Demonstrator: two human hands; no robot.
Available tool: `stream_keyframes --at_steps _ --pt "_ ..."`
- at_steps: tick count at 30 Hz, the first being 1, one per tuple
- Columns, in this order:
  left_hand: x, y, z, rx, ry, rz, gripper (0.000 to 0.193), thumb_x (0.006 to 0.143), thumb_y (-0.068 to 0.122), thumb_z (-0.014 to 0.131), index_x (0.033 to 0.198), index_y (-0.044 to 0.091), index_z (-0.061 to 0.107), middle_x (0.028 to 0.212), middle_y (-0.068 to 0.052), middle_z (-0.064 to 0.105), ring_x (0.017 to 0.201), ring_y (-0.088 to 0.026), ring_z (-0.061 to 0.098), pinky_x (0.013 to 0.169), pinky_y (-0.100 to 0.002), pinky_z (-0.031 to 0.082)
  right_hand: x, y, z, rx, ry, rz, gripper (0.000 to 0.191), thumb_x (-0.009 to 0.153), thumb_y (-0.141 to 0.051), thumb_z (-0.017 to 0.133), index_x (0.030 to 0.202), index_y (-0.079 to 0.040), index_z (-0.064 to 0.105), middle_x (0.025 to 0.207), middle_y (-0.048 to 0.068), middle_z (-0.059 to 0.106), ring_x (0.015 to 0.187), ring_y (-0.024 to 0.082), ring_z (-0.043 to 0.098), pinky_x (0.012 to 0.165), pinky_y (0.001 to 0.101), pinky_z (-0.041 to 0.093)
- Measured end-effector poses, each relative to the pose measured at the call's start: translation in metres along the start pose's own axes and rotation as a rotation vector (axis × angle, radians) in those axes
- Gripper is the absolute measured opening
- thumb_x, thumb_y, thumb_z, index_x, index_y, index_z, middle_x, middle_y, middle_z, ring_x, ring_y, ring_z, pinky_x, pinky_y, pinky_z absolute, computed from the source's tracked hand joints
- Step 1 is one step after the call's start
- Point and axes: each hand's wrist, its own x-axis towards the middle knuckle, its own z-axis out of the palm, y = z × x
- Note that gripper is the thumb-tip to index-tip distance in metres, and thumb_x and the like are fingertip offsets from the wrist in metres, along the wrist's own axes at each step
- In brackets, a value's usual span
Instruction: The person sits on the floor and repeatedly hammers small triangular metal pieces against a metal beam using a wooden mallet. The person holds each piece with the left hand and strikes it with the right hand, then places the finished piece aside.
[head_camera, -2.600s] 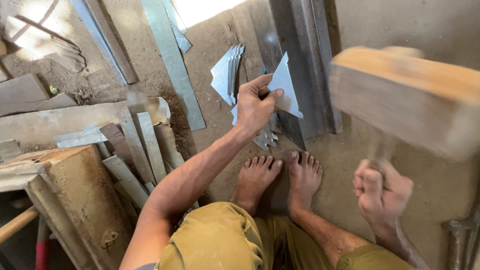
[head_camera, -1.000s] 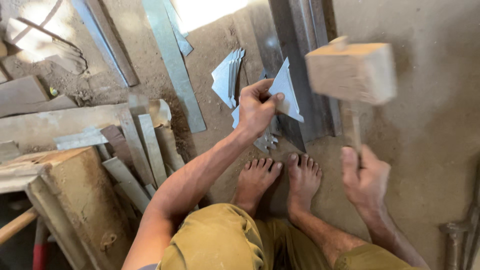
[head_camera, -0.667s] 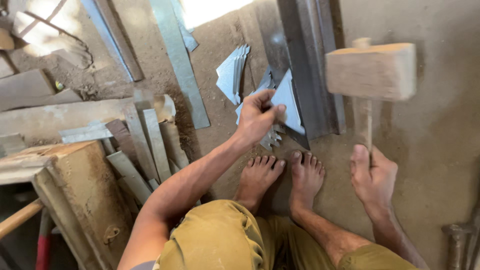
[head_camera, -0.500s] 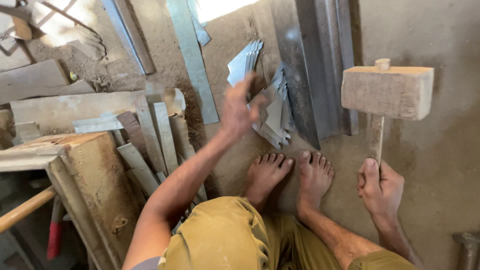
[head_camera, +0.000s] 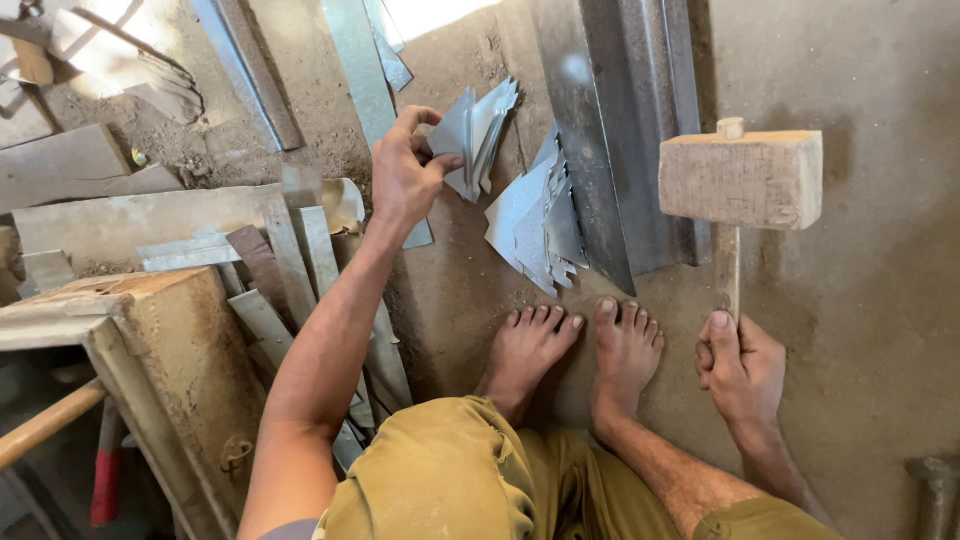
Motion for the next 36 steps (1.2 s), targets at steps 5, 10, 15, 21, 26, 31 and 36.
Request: stream_keyframes --at_steps 5,10,15,21,26,31,36 --pt "-0.009 0.0 -0.002 0.171 0.231 0.531 0.042 0.082 -0.009 0.074 0.124 -0.001 0.07 0.109 -0.022 0.077 0.096 -0.022 0.076 0.082 -0.03 0.063 0.001 0.0 0.0 -0.027 -0.002 -0.026 0.041 0.11 -0.032 0.052 0.082 -0.003 0.058 0.059 0.002 0.05 0.047 0.008 0.046 0.041 0.0255 0.037" --pt "-0.025 0.024 0.009 0.006 0.193 0.087 0.037 0.089 -0.004 0.07 0.126 0.004 0.07 0.1 -0.016 0.078 0.086 -0.024 0.077 0.073 -0.037 0.063 -0.007 -0.007 -0.001 0.031 0.007 -0.016 0.04 0.11 -0.032 0.052 0.083 -0.003 0.057 0.061 0.001 0.05 0.048 0.007 0.046 0.043 0.0244 0.037" --pt "-0.037 0.051 0.066 -0.677 -0.193 -0.155 0.034 0.092 -0.001 0.066 0.126 0.003 0.066 0.095 -0.01 0.076 0.083 -0.02 0.078 0.074 -0.034 0.071 -0.007 -0.012 0.006 0.009 -0.004 -0.106 0.04 0.11 -0.032 0.053 0.082 -0.004 0.057 0.061 0.0 0.051 0.049 0.007 0.047 0.044 0.0236 0.038" --pt "-0.037 0.058 0.117 -0.852 -0.249 -0.194 0.024 0.095 -0.002 0.069 0.118 -0.007 0.069 0.091 -0.011 0.075 0.079 -0.015 0.073 0.067 -0.032 0.066 -0.006 -0.028 0.005 -0.038 -0.047 -0.06 0.04 0.109 -0.031 0.055 0.082 -0.002 0.058 0.061 0.0 0.05 0.049 0.006 0.046 0.043 0.0242 0.037" --pt "-0.038 0.061 0.117 -0.817 -0.22 -0.17 0.026 0.093 -0.002 0.068 0.118 -0.008 0.07 0.093 -0.012 0.077 0.078 -0.015 0.074 0.064 -0.03 0.065 -0.014 -0.045 -0.011 -0.071 0.024 -0.504 0.037 0.11 -0.036 0.052 0.092 -0.006 0.063 0.064 -0.003 0.057 0.048 0.003 0.052 0.041 0.0199 0.039" --pt "-0.041 0.068 0.116 -0.747 -0.177 -0.157 0.028 0.092 -0.003 0.068 0.119 -0.008 0.07 0.09 -0.011 0.077 0.075 -0.015 0.074 0.062 -0.03 0.065 0.014 -0.036 0.006 -0.098 0.055 -0.827 0.035 0.107 -0.03 0.06 0.085 -0.003 0.061 0.06 0.008 0.058 0.047 0.011 0.054 0.043 0.0272 0.041" --pt "-0.042 0.072 0.115 -0.692 -0.158 -0.127 0.028 0.093 -0.002 0.07 0.12 -0.008 0.071 0.085 -0.01 0.076 0.071 -0.012 0.071 0.06 -0.028 0.062 0.001 -0.027 -0.003 -0.491 0.133 -0.54 0.038 0.11 -0.032 0.057 0.095 0.003 0.064 0.06 0.008 0.054 0.052 0.013 0.053 0.048 0.0312 0.042"
